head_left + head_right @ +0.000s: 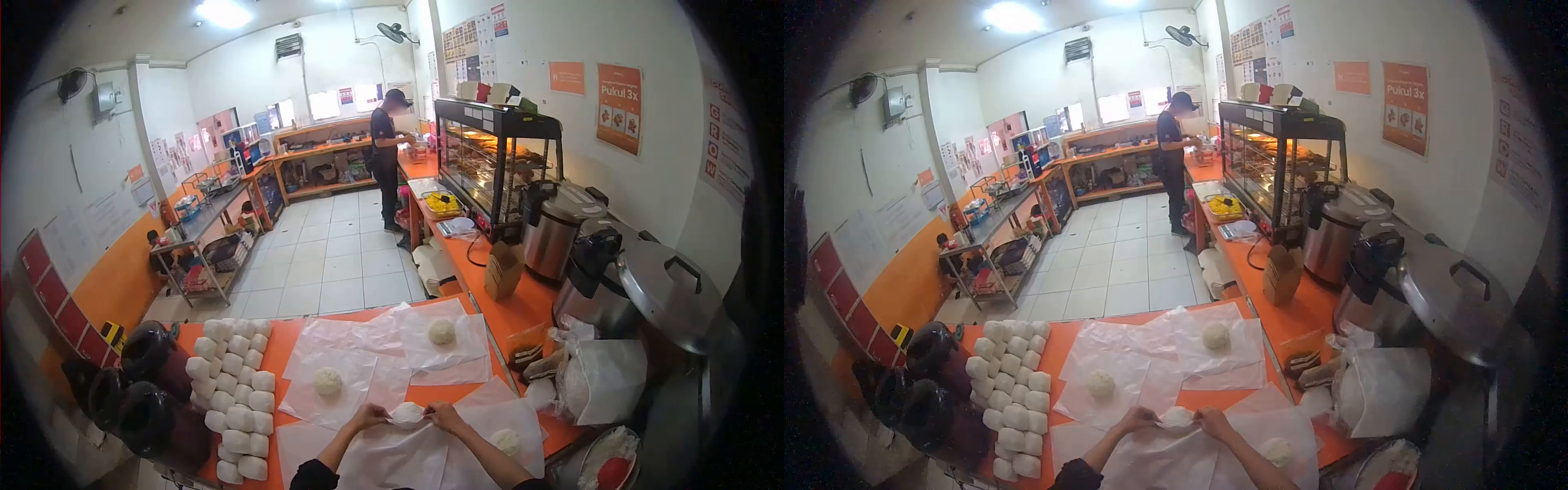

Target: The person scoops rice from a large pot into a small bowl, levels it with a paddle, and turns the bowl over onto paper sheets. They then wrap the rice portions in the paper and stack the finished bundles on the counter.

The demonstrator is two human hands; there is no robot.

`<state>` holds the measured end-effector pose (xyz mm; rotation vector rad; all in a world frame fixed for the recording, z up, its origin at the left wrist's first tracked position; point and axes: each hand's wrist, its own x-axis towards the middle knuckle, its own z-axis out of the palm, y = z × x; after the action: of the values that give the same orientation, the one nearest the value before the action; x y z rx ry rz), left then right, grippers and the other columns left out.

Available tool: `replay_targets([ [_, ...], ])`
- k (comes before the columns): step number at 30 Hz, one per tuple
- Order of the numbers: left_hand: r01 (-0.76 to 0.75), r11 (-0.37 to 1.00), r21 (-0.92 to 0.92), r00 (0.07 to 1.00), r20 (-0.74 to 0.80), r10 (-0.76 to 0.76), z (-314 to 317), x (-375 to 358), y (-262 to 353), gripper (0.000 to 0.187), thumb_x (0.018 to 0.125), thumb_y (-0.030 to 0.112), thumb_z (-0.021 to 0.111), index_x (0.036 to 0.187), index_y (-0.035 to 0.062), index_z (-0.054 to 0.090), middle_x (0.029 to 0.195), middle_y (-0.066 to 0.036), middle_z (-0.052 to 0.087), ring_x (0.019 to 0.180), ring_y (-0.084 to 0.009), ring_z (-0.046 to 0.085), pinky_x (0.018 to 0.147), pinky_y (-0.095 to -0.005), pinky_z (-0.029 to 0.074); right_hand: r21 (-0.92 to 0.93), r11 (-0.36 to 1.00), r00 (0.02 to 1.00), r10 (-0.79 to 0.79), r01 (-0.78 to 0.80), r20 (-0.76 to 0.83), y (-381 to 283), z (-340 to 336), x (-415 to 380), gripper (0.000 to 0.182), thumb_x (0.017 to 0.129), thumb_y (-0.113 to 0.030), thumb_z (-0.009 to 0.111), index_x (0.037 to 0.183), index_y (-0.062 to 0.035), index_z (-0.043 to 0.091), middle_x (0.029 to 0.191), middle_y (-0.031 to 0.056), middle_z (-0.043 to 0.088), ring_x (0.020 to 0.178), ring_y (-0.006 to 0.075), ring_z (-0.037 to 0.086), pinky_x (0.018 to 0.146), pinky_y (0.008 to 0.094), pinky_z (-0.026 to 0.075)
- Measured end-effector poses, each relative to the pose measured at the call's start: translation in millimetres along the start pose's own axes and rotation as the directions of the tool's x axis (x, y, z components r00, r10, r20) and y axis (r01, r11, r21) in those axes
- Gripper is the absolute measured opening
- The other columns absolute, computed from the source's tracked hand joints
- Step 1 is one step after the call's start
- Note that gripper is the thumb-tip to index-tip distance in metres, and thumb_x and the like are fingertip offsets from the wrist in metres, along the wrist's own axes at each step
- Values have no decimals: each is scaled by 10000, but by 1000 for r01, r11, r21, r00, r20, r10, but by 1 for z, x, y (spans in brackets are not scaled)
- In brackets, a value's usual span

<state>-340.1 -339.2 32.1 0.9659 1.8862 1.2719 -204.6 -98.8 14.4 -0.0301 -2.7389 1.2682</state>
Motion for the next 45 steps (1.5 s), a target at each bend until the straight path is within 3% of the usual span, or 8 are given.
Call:
replay_targets([
  [10,91,856,508,986,74,-149,-7,55,-7,437,581,248,809,911,47,605,855,-135,642,814,-271,623,716,-357,501,-236,951,965,233,-200,123,3,13,44,248,673,-181,737,865,-60,638,814,124,655,809,262,628,716,359,491],
  [13,-335,677,655,938,168,302,4,69,-19,418,567,156,797,915,38,597,849,-139,644,817,-267,624,714,-366,507,-352,935,988,22,33,152,-21,-8,40,254,693,-156,719,898,-65,600,970,148,603,948,300,558,783,391,466],
  [19,80,975,209,996,29,-88,15,30,53,293,649,9,687,923,24,582,839,-145,654,749,-254,643,676,-359,522,-5,989,962,-144,149,230,0,-8,24,280,733,-101,681,971,-80,534,1005,144,573,977,283,535,819,384,455],
  [26,-179,911,372,982,130,140,-7,9,88,247,703,46,675,942,-12,641,841,-128,676,754,-196,641,684,-328,504,266,963,966,-21,-50,259,-57,-57,15,267,781,-84,664,1014,-28,545,927,116,641,869,202,620,773,322,494],
  [34,-101,963,-252,988,89,127,-31,-48,174,151,826,104,631,914,-19,647,854,-28,655,769,-108,605,710,-262,502,865,448,906,-231,-225,355,-119,-95,8,263,775,-97,678,983,34,587,961,100,616,899,170,600,755,314,521],
  [41,-229,280,-932,967,-184,177,37,-52,159,307,810,123,652,1088,11,585,1059,-101,626,918,-175,621,786,-319,522,992,-21,983,-136,-125,121,-182,-59,-17,386,804,-162,680,1119,12,540,1056,102,607,928,185,615,788,349,525],
  [44,-408,868,-284,888,-345,304,41,-57,155,384,786,127,678,1131,21,545,1097,-108,604,914,-194,624,796,-339,526,987,119,983,-138,-104,120,-189,-74,-25,228,792,-119,687,966,5,606,871,82,649,733,154,634,628,283,536],
  [45,-386,788,-480,907,-352,229,43,-55,146,376,791,125,672,1130,22,544,1089,-105,606,914,-191,622,792,-336,526,976,191,980,-150,-101,131,-196,-83,-27,196,789,-111,689,932,4,618,827,78,654,688,148,634,589,270,534],
])
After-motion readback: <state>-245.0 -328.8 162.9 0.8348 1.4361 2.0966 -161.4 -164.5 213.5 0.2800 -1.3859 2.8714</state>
